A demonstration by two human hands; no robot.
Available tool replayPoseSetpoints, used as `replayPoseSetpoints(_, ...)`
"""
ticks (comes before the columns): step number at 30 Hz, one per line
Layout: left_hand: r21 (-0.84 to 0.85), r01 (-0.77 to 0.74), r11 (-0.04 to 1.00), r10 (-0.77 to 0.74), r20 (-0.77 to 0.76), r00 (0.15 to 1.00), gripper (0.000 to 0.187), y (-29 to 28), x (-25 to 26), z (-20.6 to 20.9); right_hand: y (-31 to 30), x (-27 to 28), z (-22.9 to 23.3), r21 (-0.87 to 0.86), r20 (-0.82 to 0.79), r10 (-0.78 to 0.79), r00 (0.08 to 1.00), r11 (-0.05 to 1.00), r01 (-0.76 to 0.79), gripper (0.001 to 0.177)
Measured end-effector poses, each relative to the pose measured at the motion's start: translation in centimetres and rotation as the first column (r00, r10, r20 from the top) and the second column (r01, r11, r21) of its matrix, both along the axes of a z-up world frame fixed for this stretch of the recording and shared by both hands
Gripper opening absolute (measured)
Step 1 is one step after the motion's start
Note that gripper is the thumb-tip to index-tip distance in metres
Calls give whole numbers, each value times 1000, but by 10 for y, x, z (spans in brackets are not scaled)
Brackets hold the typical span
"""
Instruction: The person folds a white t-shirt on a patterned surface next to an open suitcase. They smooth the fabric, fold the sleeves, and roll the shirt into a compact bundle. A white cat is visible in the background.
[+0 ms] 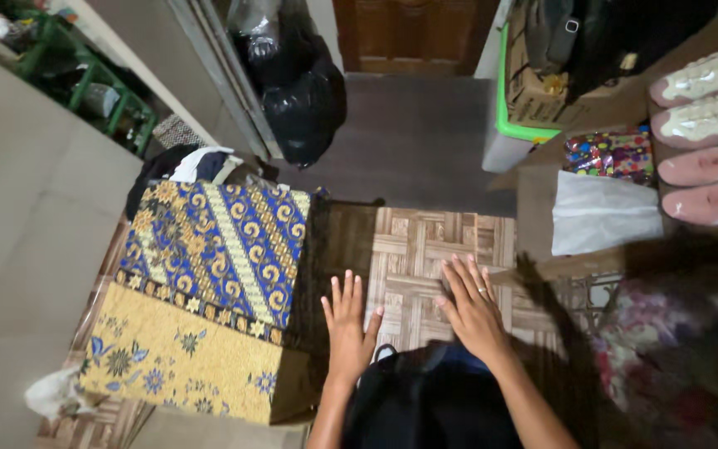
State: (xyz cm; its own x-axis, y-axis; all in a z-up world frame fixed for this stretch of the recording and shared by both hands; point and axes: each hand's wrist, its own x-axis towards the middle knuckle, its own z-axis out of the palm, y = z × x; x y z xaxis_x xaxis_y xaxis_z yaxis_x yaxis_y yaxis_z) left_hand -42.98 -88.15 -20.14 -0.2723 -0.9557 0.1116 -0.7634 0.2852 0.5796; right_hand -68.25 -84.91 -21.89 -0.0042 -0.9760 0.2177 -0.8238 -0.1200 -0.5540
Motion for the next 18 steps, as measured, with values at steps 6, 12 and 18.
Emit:
replayPoseSetpoints(6, 24, -63, 998, 63, 16, 998, 71, -66, -18, -21, -80, -23, -9, 14, 9, 49, 999, 999, -49, 63)
replayPoseSetpoints(12, 57, -191, 980, 189, 41, 981, 72, -135, -52, -46, -191, -73, -34, -9, 26, 131, 991, 991, -131, 63)
replayPoseSetpoints(18, 16, -387, 922, 387, 21, 922, 72, -212, -112, -51, -305, -122, -47, -73, -28, 336, 941, 939, -337, 68)
